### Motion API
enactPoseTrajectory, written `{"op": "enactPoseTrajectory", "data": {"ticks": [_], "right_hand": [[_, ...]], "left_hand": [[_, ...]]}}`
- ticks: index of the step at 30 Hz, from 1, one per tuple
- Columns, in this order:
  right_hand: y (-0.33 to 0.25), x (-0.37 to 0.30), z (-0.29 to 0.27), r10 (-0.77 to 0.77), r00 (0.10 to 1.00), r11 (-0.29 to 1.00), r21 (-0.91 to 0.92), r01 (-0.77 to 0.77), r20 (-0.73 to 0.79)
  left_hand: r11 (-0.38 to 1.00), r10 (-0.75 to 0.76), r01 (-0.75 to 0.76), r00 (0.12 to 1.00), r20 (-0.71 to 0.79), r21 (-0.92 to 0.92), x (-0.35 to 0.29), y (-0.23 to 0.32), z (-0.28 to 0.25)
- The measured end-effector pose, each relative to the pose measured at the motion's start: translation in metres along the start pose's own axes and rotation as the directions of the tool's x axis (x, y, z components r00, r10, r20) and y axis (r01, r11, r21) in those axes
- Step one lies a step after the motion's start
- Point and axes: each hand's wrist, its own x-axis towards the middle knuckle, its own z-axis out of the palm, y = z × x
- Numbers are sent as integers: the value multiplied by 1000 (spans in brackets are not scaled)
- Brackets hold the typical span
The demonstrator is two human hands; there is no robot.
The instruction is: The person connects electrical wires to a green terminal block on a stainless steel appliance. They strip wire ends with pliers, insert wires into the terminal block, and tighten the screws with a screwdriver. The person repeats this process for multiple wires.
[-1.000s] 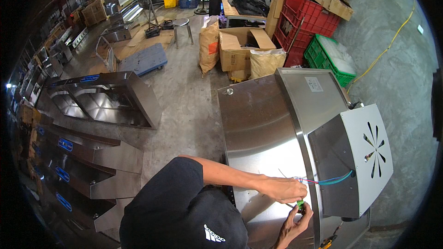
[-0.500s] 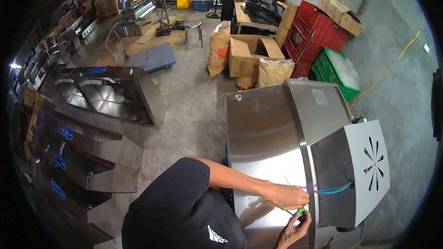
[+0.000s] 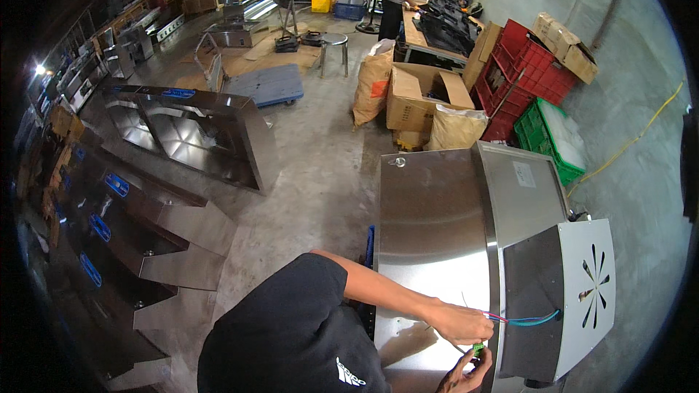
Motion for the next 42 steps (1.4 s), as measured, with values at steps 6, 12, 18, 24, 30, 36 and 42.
{"op": "enactPoseTrajectory", "data": {"ticks": [6, 12, 18, 24, 30, 36, 42], "right_hand": [[-9, 1, 1, 80, 997, 997, -4, -80, 12], [-10, 3, 1, 65, 998, 998, 5, -65, 15], [-6, 0, 4, 32, 999, 999, -18, -32, 9], [-1, -8, 8, 52, 999, 999, 11, -52, -9], [7, -4, 19, 152, 988, 988, -18, -152, 14], [-15, 34, 23, 8, 997, 993, 118, 1, -76], [-9, 33, 26, 5, 990, 991, 132, 14, -142]], "left_hand": [[999, 26, -24, 999, -45, 39, -2, 0, 1], [998, -28, 26, 999, 31, 54, -1, 1, -4], [996, 8, -9, 1000, 14, 90, -4, -3, -1], [995, -90, 87, 994, 67, 56, -8, 8, -7], [975, -26, -2, 992, 123, 223, -9, -12, -11], [988, -55, 43, 995, 81, 145, 16, 15, -70], [991, -114, 102, 982, 149, 84, 31, 16, -73]]}}
